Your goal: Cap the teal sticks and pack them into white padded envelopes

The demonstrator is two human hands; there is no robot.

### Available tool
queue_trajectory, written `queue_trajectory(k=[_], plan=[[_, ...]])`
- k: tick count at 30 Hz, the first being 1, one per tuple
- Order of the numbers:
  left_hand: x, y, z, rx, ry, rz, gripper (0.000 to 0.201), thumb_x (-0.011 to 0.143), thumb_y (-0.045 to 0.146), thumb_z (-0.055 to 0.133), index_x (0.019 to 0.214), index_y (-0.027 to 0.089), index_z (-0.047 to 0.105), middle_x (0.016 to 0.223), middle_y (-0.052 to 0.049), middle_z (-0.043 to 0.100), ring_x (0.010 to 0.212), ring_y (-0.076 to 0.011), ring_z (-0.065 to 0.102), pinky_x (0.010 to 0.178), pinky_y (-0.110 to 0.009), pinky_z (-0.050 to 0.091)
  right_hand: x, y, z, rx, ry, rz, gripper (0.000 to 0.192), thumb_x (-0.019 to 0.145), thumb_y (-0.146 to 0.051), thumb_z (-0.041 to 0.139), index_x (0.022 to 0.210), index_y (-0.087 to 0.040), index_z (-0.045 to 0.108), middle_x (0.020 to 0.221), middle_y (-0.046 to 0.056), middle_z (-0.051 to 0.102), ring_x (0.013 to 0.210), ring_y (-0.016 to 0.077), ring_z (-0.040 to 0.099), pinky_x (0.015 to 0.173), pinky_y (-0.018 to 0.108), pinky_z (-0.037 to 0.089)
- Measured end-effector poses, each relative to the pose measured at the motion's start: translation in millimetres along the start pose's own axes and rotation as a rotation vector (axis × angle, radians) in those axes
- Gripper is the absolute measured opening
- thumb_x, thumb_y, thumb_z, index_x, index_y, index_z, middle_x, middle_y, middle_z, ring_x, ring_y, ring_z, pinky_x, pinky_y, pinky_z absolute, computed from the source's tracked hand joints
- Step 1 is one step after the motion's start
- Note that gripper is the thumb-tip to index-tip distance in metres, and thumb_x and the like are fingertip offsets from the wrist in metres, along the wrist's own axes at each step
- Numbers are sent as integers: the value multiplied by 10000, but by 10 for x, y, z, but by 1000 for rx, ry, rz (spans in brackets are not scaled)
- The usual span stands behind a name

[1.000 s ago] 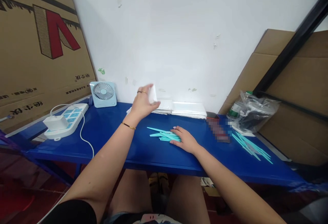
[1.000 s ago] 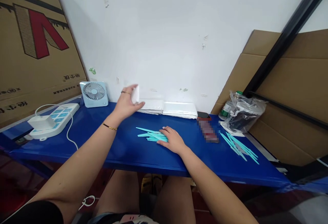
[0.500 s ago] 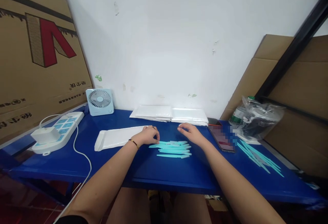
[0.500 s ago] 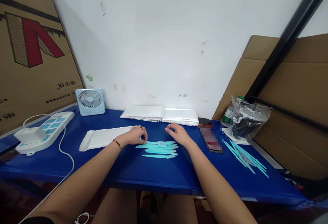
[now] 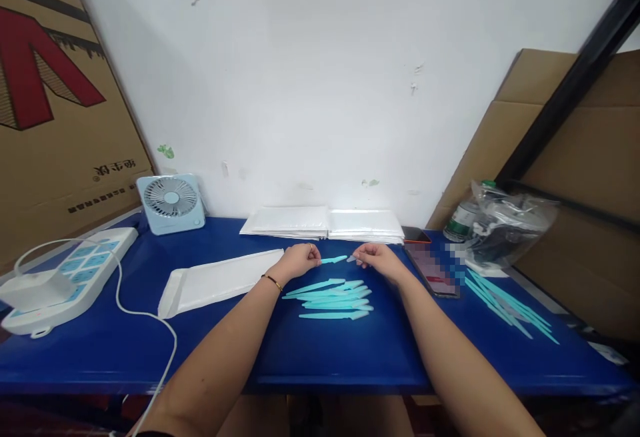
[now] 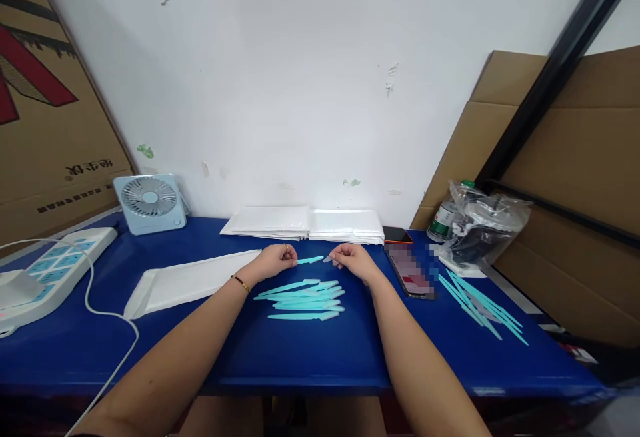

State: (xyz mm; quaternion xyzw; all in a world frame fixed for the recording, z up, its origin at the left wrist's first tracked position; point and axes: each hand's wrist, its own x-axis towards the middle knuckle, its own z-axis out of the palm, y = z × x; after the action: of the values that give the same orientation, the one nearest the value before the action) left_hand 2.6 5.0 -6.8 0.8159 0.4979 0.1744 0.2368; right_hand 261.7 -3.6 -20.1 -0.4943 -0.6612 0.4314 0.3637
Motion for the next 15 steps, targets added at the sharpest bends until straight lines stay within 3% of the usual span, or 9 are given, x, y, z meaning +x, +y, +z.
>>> queue_trajectory(k=[4,8,10,15], plan=[[-108,48,-57,55,44,47,285,703,439,629,902,235,636,899,0,647,846,-162,592,716,-239,406,-29,-17,-20,-302,88,-103,252,715,-411,639,779,-174,700,808,54,668,738,167,573,704,293,440],[-242,160,-114,119,-145,124,276,638,484,675,765,239,669,830,16,659,786,-155,595,688,-232,396,-104,-170,110,-440,39,-208,228,746,-400,617,781,-195,711,846,50,643,786,181,574,722,298,437],[-270,222,-112,160,-176,118,219,648,446,678,716,238,670,776,24,670,754,-154,598,715,-246,388,-148,-252,185,-487,-13,-234,229,749,-416,620,782,-209,713,833,44,636,803,185,569,715,295,433],[-206,308,-35,199,-49,119,154,746,369,605,742,224,658,767,19,681,737,-154,600,705,-262,373,-187,-304,254,-509,-153,-248,230,753,-430,629,799,-223,717,774,27,654,745,170,571,683,279,419]])
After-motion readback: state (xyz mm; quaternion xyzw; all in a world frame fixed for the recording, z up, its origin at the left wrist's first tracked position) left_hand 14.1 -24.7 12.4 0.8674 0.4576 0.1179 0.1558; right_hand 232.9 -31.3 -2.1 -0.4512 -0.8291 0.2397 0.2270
